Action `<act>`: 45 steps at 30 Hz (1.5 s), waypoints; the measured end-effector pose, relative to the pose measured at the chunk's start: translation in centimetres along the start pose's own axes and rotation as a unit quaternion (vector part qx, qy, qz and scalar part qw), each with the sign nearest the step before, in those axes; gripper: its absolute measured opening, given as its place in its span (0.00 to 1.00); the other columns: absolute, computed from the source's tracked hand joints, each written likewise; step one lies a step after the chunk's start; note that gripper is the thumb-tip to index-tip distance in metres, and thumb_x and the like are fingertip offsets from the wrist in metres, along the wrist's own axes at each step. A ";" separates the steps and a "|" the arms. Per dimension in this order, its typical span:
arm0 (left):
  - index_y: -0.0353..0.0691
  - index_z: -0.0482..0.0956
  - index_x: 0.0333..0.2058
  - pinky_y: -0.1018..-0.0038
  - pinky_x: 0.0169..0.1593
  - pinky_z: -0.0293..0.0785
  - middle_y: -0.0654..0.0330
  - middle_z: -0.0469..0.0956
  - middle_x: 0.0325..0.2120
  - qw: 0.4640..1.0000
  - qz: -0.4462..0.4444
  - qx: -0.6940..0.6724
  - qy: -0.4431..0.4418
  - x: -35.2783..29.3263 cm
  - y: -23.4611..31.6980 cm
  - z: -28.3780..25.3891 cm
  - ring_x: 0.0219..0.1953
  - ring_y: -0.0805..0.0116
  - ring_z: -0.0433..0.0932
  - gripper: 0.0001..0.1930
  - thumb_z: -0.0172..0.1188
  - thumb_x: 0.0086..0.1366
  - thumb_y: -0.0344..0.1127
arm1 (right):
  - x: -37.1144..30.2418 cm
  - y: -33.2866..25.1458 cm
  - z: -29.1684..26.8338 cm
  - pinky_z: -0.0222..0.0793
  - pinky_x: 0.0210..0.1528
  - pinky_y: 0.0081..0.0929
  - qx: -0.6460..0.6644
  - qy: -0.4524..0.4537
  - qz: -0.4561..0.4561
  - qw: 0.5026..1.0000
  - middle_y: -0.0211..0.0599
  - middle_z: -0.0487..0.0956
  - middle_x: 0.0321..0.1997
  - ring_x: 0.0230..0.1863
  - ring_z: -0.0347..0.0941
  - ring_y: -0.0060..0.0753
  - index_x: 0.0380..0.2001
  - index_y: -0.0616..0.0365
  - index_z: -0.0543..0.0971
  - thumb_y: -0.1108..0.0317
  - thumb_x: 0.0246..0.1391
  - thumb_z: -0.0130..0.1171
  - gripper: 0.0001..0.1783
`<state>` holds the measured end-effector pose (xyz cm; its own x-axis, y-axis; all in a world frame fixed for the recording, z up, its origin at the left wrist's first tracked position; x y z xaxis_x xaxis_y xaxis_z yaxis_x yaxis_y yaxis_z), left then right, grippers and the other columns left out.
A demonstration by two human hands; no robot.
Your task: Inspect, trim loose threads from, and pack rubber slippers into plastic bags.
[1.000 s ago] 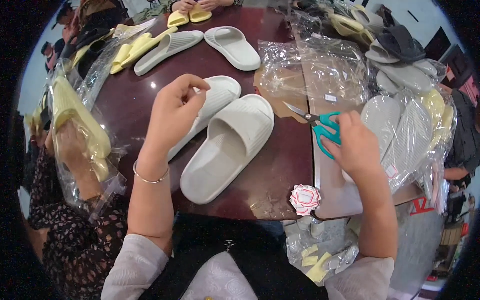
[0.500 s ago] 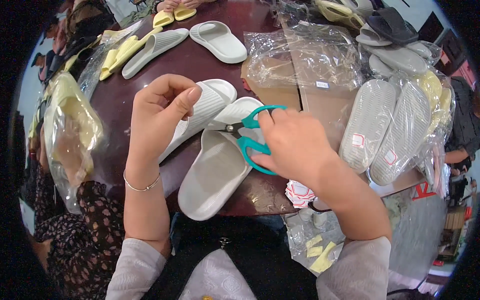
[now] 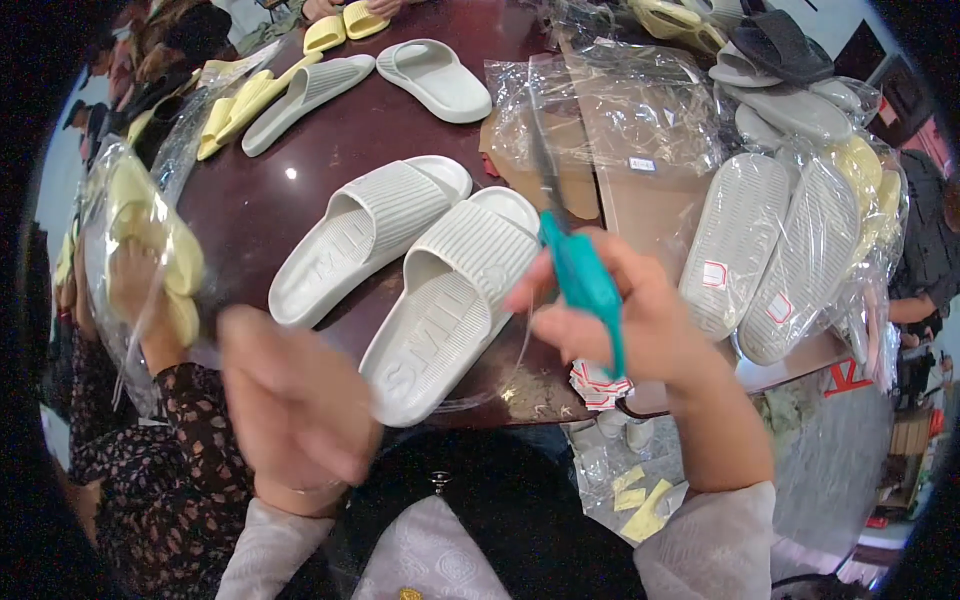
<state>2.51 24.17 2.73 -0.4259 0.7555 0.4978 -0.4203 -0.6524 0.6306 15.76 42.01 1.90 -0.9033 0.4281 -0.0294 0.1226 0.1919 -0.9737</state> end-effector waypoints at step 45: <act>0.38 0.73 0.43 0.59 0.54 0.61 0.53 0.70 0.48 0.614 -0.015 0.771 -0.168 1.9 -6.7 -5.2 0.53 0.54 0.66 0.17 0.58 0.55 0.35 | 7.8 5.4 -6.5 0.68 0.31 0.43 -0.583 0.147 -0.073 0.796 0.46 0.75 0.29 0.32 0.73 0.51 0.35 0.58 0.66 0.61 0.43 0.61 0.19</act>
<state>0.37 29.66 -3.69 -0.1387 0.9046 0.4031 0.9446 -0.0015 0.3282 12.01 52.13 -2.09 -0.8285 0.4818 0.2855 0.4787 0.8738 -0.0853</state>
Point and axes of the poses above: each hand's wrist, its own x-axis towards the middle knuckle, its own z-axis out of the palm, y = z × x, the point moved 3 cm from there along x, towards the middle knuckle
